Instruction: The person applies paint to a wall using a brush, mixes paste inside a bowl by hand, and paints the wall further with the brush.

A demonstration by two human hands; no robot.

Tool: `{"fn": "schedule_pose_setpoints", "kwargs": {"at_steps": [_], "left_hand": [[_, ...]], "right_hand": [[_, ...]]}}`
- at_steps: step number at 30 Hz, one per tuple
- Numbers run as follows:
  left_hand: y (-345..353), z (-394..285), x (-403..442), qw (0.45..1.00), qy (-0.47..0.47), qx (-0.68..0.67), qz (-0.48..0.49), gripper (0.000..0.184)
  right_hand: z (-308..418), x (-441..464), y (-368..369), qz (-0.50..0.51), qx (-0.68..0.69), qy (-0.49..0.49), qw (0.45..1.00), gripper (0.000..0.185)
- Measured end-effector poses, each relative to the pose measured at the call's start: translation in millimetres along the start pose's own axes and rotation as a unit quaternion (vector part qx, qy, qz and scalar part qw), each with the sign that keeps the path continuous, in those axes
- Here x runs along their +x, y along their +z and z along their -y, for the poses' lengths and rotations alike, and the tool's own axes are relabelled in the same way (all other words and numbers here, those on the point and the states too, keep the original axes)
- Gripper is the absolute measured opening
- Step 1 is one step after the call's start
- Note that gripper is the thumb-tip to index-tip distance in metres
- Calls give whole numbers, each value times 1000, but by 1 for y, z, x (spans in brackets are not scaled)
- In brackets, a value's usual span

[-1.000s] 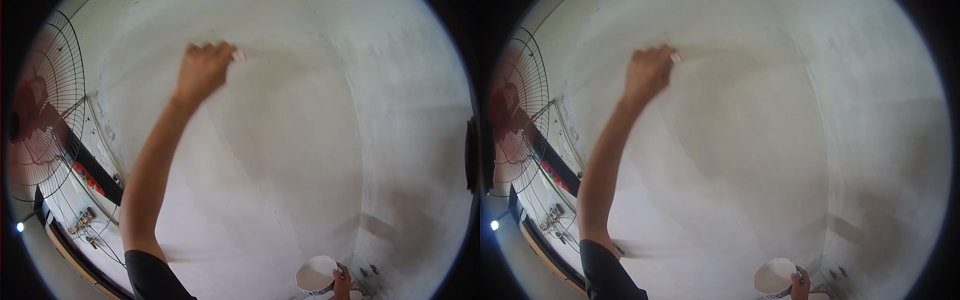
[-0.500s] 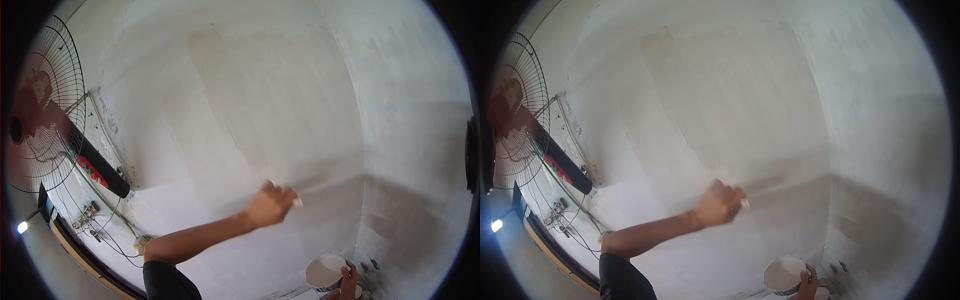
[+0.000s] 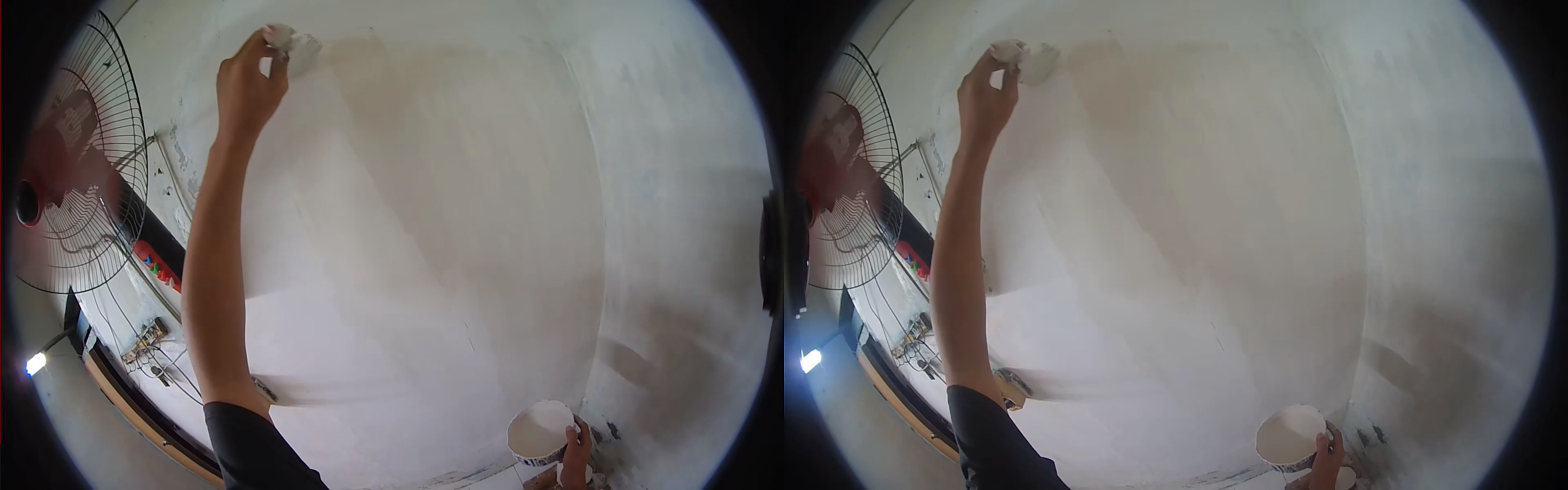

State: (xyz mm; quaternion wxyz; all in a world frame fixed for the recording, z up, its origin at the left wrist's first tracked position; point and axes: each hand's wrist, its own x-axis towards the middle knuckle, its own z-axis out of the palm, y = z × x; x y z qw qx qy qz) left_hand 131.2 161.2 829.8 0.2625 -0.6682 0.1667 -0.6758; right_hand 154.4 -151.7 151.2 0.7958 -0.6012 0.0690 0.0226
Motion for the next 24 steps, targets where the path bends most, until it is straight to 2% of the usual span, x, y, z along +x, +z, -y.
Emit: {"fn": "schedule_pose_setpoints", "kwargs": {"at_steps": [2, 3, 4, 5, 6, 9, 14, 16, 17, 19, 21, 23, 24], "left_hand": [[0, -5, -4, 984, 151, 95, -18, 22], [1, -11, -14, 985, 125, 118, 12, 22], [14, -11, -32, 974, 192, 119, -6, 25], [18, -18, -46, 970, 213, 114, 12, 25], [20, -25, -63, 963, 231, 127, 52, 26], [12, -62, -111, 961, 247, 91, 82, 25], [-15, -111, -128, 968, 181, 2, 177, 27], [-24, -121, -110, 969, 26, -96, 228, 24], [-21, -113, -103, 969, 29, -94, 226, 24], [-7, -80, -80, 958, -55, -178, 220, 21], [5, -38, -48, 969, -66, -138, 197, 24], [9, 4, -10, 951, -118, -166, 233, 25], [9, 24, 6, 954, -116, -168, 219, 25]], "right_hand": [[-8, 6, -1, -8, -18, -2, 1000, 37], [-11, 7, -2, -6, -13, -4, 1000, 37], [-12, 9, 0, -2, -28, -8, 1000, 38], [-15, 10, -3, 3, -50, -11, 999, 39], [-21, 14, -4, 6, -47, -15, 999, 39], [-33, 17, -8, 17, -67, -61, 996, 41], [-29, 9, -9, 57, -34, -37, 997, 42], [-31, 8, -10, 58, -30, -25, 998, 43], [-33, 9, -9, 55, -23, -12, 998, 43], [-33, 9, -7, 63, -8, -11, 998, 43], [-36, 9, -8, 73, 6, -12, 997, 44], [-45, 11, -8, 67, -11, -28, 997, 43], [-54, 12, -10, 66, -7, -27, 997, 43]]}}
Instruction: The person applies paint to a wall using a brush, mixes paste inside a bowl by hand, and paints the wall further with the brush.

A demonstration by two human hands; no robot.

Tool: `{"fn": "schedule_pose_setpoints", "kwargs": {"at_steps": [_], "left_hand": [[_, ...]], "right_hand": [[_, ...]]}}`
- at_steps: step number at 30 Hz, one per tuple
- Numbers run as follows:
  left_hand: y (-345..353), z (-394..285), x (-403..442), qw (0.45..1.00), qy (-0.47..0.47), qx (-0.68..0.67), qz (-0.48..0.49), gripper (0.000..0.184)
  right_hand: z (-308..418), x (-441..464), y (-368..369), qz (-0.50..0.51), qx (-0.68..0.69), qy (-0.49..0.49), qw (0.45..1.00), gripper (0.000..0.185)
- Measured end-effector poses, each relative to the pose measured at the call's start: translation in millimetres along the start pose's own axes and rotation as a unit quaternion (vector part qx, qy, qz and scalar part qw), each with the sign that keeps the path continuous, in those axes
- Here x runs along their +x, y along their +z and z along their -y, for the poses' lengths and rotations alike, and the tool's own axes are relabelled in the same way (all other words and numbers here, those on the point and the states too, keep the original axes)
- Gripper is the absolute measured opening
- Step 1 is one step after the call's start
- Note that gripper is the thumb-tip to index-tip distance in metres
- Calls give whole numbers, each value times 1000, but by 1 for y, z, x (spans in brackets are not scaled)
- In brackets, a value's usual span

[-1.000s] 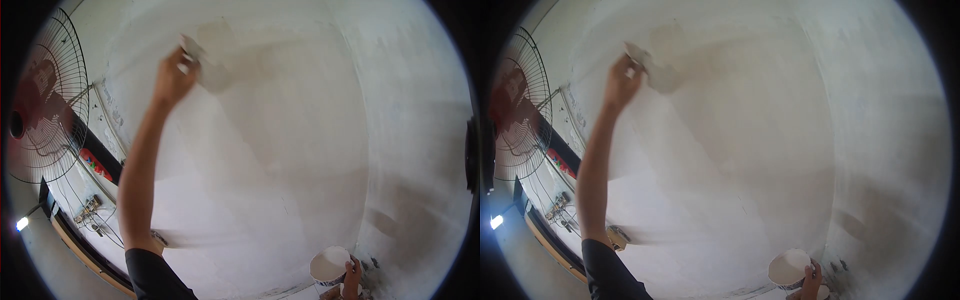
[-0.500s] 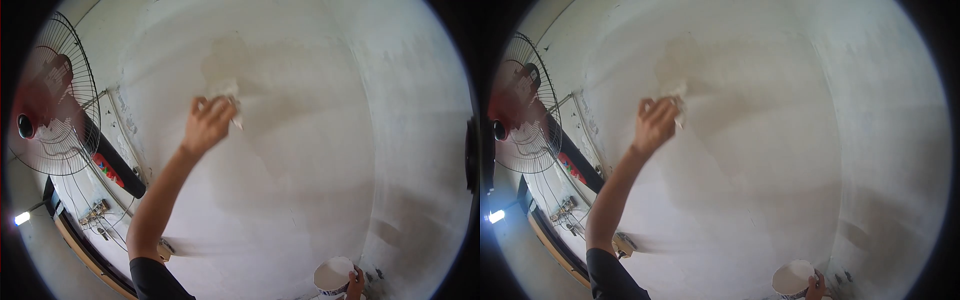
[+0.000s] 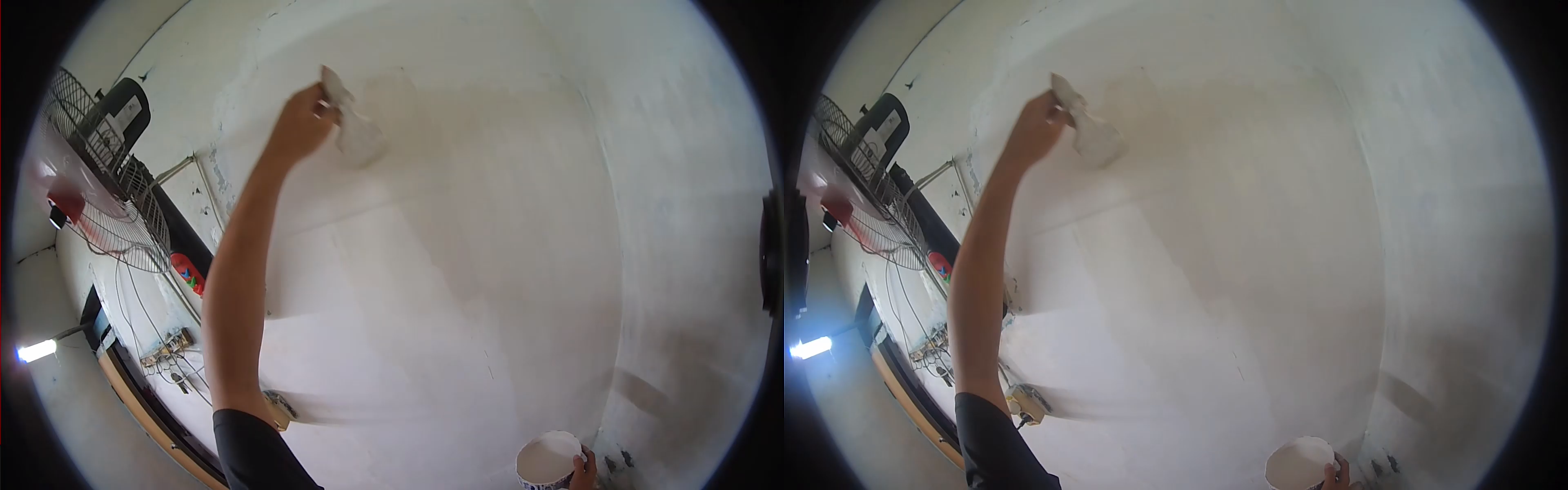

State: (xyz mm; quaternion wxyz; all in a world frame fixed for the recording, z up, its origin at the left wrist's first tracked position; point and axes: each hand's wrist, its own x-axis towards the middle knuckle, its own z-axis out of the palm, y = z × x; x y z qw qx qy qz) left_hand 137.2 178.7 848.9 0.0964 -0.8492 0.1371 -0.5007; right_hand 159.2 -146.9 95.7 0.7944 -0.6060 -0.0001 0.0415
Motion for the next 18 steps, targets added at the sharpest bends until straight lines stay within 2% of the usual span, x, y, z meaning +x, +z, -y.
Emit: {"fn": "schedule_pose_setpoints", "kwargs": {"at_steps": [3, 6, 7, 9, 11, 12, 14, 18], "left_hand": [[-34, 15, 39, 997, 41, 34, -55, 26], [-50, 3, 60, 975, 80, 156, -138, 27], [-45, -1, 59, 975, 77, 155, -136, 27], [-39, -4, 58, 931, 152, 235, -236, 23], [-21, -1, 43, 925, 161, 256, -229, 21], [-10, -6, 29, 918, 239, 244, -200, 23], [21, -10, -10, 900, 303, 267, -165, 24], [56, -60, -89, 936, 298, 176, -60, 29]], "right_hand": [[-11, -1, 0, 7, 25, 17, 1000, 42], [6, -10, 0, -5, -21, -4, 1000, 41], [6, -12, -4, 3, -19, 24, 1000, 41], [9, -14, -6, 12, -15, 52, 998, 42], [14, -16, -4, -11, -20, 6, 1000, 43], [7, -16, -6, -10, -20, 9, 1000, 43], [-9, -8, -12, -10, 8, 9, 1000, 44], [1, -6, -12, -10, 11, -2, 1000, 44]]}}
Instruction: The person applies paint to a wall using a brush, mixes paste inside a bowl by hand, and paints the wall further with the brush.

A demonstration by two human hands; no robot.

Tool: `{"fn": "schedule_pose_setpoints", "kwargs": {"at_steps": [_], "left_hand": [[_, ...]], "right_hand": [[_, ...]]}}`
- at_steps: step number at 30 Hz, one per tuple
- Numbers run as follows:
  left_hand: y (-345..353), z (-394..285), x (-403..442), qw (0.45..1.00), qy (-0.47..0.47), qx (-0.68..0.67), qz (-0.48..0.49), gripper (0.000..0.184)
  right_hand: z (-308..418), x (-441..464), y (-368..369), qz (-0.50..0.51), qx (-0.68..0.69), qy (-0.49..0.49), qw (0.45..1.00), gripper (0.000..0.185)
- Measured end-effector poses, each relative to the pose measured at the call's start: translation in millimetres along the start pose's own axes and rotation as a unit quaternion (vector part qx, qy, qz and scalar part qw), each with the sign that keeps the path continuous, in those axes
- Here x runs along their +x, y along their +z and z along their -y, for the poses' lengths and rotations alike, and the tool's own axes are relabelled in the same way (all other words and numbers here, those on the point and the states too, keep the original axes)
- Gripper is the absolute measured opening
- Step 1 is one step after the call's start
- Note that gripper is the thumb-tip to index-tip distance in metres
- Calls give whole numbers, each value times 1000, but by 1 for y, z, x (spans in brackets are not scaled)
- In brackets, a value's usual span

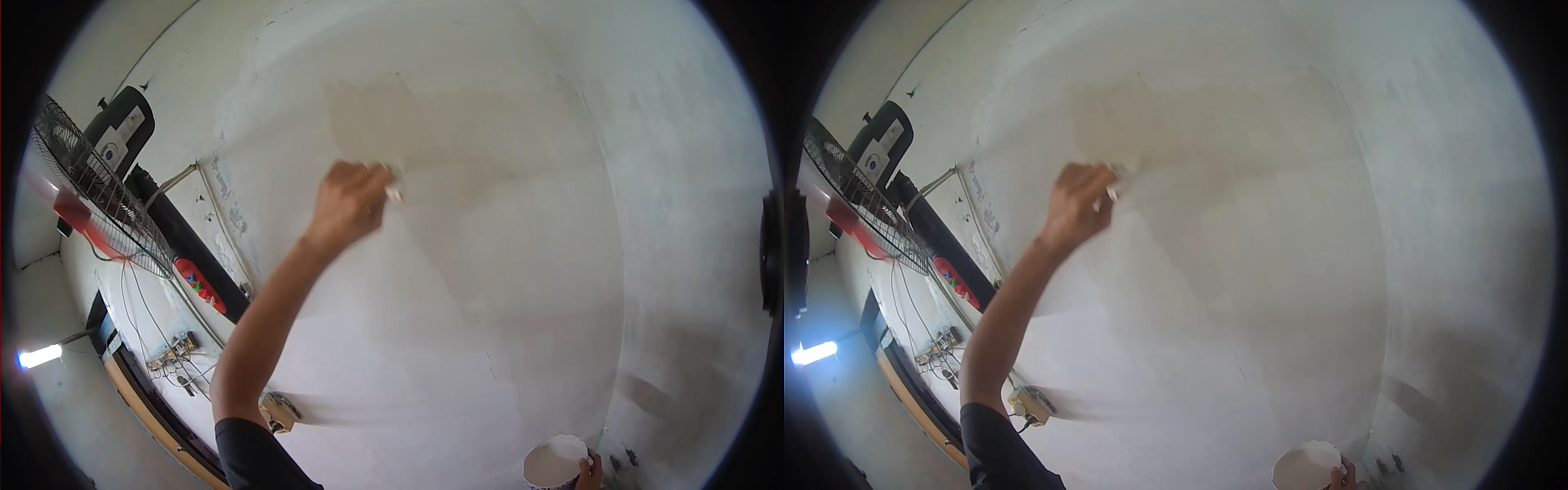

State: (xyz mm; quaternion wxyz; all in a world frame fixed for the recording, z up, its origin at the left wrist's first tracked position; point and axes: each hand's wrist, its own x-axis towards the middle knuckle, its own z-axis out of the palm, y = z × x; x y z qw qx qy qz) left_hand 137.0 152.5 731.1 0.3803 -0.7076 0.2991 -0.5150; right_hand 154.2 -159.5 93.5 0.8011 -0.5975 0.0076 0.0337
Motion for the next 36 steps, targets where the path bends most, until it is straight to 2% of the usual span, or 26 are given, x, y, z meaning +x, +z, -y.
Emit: {"fn": "schedule_pose_setpoints", "kwargs": {"at_steps": [3, 4, 7, 8, 9, 13, 15, 17, 18, 20, 21, 22, 24, 26, 29, 31, 32, 33, 35, 36], "left_hand": [[-14, -34, -1, 989, -76, -91, 86, 25], [-13, -29, -1, 989, -75, -91, 86, 25], [-13, 9, 9, 949, -217, -213, 86, 31], [-1, 41, 6, 962, -201, -178, 38, 31], [-6, 65, 16, 956, -243, -158, 48, 27], [-38, 129, 61, 969, -237, -57, -39, 22], [-45, 146, 71, 977, -188, 31, -95, 25], [-44, 151, 74, 981, -104, 87, -139, 25], [-41, 150, 72, 981, -104, 86, -137, 25], [-31, 142, 60, 989, -74, 92, -89, 27], [-26, 127, 49, 987, -48, 141, -69, 30], [-17, 115, 35, 987, 2, 141, -83, 32], [-9, 75, 8, 992, 37, 103, -59, 31], [-2, 32, -27, 996, 43, 79, 6, 31], [-3, -34, -60, 996, 81, -12, 32, 27], [-10, -65, -65, 991, 41, -86, 92, 27], [-16, -77, -60, 980, -19, -147, 131, 25], [-20, -77, -54, 981, -21, -149, 125, 25], [-23, -67, -43, 946, -120, -268, 140, 23], [-25, -51, -36, 950, -131, -257, 120, 19]], "right_hand": [[0, 3, 1, 2, -15, -2, 1000, 42], [-3, 5, 0, 5, -14, 1, 1000, 42], [-1, 6, 4, 1, -10, 1, 1000, 41], [0, 6, 6, -4, -10, 1, 1000, 41], [-3, 8, 8, -4, -8, 0, 1000, 41], [-34, 14, 2, -7, -28, -13, 1000, 41], [-36, 13, -1, -12, -37, -20, 999, 41], [-22, 4, -2, 12, -25, 43, 999, 40], [-14, -1, 0, 13, -26, 45, 999, 40], [-1, -7, 5, 9, 24, 29, 999, 40], [-1, -7, 5, 10, 23, 31, 999, 40], [-1, -6, 6, 10, 28, 22, 999, 40], [-5, -3, 4, 9, 32, 15, 999, 40], [-9, 1, 3, 0, -21, 17, 1000, 41], [-2, 2, 3, 0, -27, 21, 999, 41], [0, 1, 3, -1, -51, 2, 999, 41], [1, 2, 4, 0, -71, -19, 997, 41], [3, 3, 4, -4, -75, -23, 997, 41], [6, 1, 8, 14, -57, -7, 998, 41], [8, 0, 11, 12, -61, -10, 998, 41]]}}
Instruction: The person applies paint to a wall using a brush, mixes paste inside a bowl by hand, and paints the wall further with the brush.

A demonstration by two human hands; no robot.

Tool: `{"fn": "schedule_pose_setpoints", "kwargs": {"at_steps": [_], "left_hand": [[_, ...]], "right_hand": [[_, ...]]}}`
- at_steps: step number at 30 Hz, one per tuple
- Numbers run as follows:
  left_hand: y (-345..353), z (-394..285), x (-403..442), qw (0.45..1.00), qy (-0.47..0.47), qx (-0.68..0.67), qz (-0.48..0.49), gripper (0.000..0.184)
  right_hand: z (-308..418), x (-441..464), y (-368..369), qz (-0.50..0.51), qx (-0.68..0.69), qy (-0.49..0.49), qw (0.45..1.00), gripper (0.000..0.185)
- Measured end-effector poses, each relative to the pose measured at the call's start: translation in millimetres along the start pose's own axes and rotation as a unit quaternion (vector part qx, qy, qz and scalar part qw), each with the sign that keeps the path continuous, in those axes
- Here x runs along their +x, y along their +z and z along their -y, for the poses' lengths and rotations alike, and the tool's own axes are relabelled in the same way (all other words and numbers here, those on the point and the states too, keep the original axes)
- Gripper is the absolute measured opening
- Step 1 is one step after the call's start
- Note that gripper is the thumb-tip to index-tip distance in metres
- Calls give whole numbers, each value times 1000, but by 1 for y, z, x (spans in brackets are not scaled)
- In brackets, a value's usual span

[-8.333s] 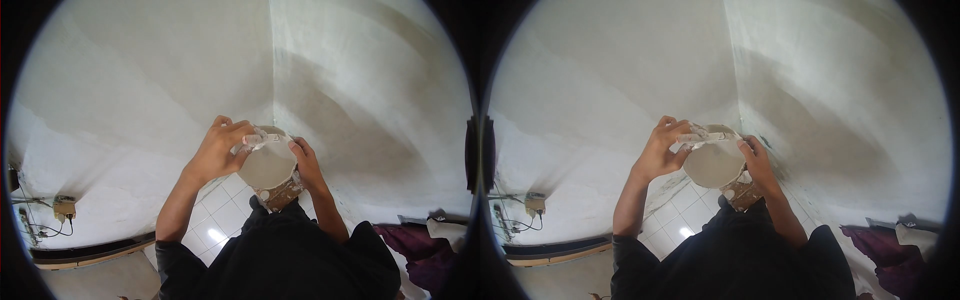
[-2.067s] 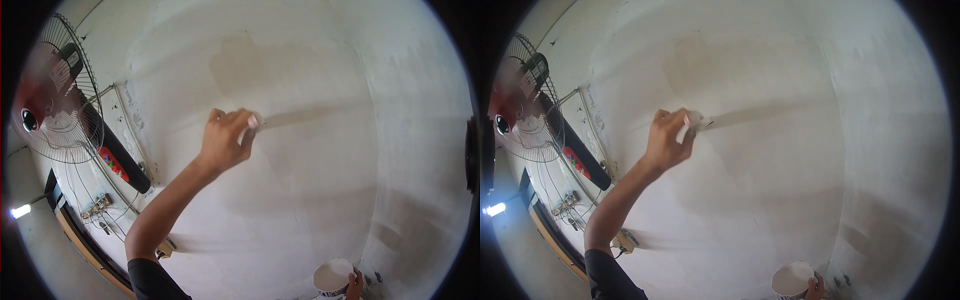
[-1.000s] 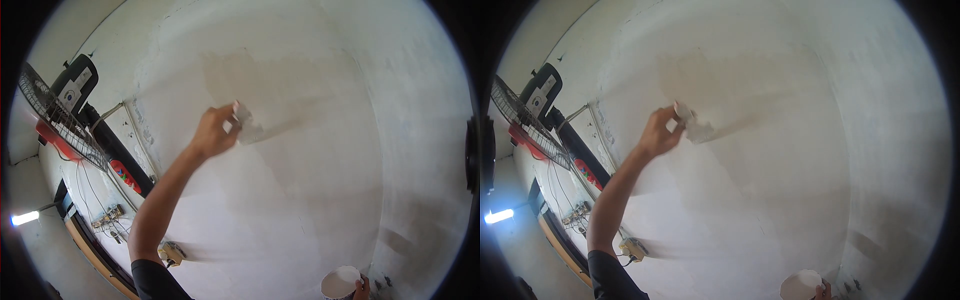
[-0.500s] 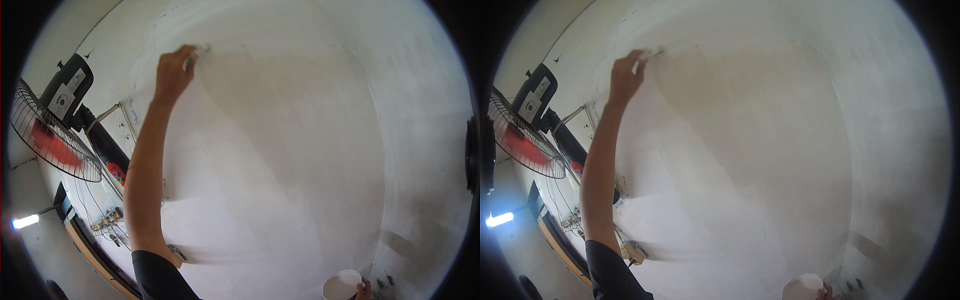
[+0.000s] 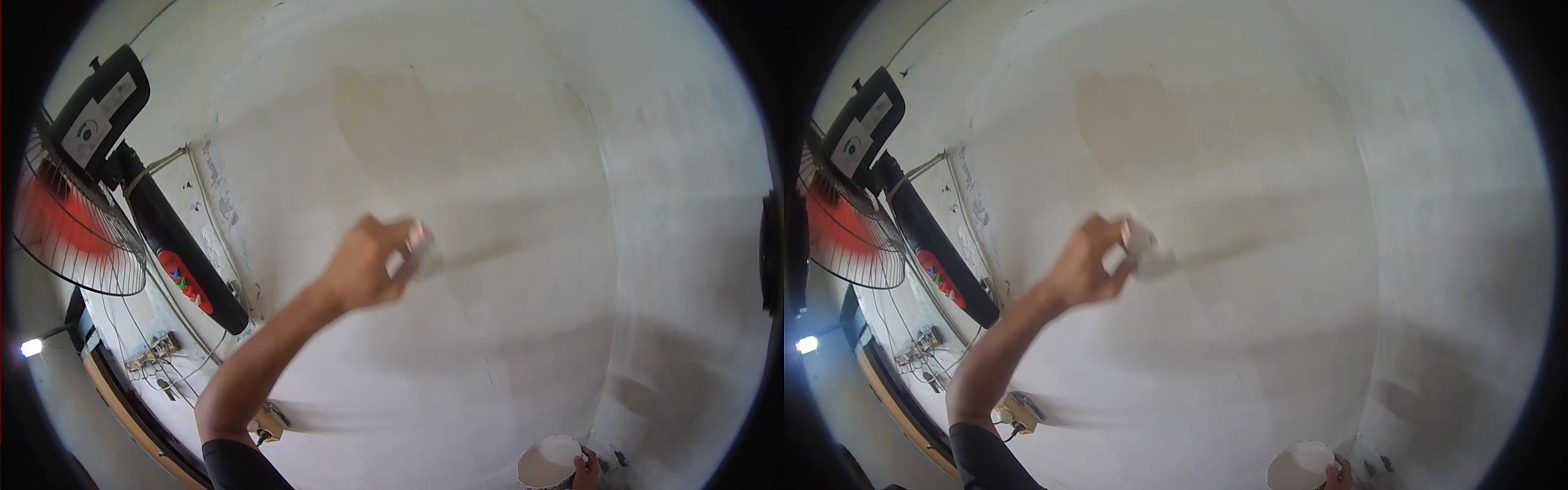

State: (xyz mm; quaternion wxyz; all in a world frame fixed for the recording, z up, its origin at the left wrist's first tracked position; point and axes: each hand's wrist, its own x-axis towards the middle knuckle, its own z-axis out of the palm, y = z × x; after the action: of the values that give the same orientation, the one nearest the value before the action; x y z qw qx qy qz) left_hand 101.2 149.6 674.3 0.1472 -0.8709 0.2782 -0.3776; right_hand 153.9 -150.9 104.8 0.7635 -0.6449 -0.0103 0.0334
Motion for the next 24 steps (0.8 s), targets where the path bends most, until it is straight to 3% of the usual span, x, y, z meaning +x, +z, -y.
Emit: {"fn": "schedule_pose_setpoints", "kwargs": {"at_steps": [2, 3, 5, 9, 11, 12, 14, 15, 17, 18, 24], "left_hand": [[-27, 37, 19, 996, -33, 68, -39, 32], [-42, 61, 28, 992, -26, 77, -101, 29], [-84, 96, 54, 983, -93, 86, -135, 24], [-137, 130, 89, 941, -53, 208, -263, 29], [-139, 131, 101, 907, 31, 261, -328, 26], [-135, 133, 103, 908, 32, 258, -328, 26], [-123, 130, 104, 895, 170, 304, -278, 24], [-106, 129, 98, 884, 192, 319, -282, 23], [-75, 119, 83, 900, 201, 318, -221, 24], [-58, 110, 73, 899, 243, 292, -218, 24], [45, 23, -24, 920, 288, 259, -64, 27]], "right_hand": [[6, -1, 6, -3, 12, 31, 999, 40], [3, 0, 7, -6, 10, 29, 1000, 40], [-10, 3, 11, 0, 9, 10, 1000, 40], [-5, -6, 23, -11, 29, -23, 999, 40], [-10, -7, 22, -1, -38, 19, 999, 40], [-13, -9, 24, -5, -37, 22, 999, 40], [-10, -14, 30, -23, -6, 10, 1000, 41], [-18, -14, 33, -23, -5, 12, 1000, 41], [-40, -7, 36, -50, 11, -47, 998, 40], [-42, -5, 37, -50, 12, -49, 997, 40], [-18, -23, 43, -49, -34, -6, 998, 42]]}}
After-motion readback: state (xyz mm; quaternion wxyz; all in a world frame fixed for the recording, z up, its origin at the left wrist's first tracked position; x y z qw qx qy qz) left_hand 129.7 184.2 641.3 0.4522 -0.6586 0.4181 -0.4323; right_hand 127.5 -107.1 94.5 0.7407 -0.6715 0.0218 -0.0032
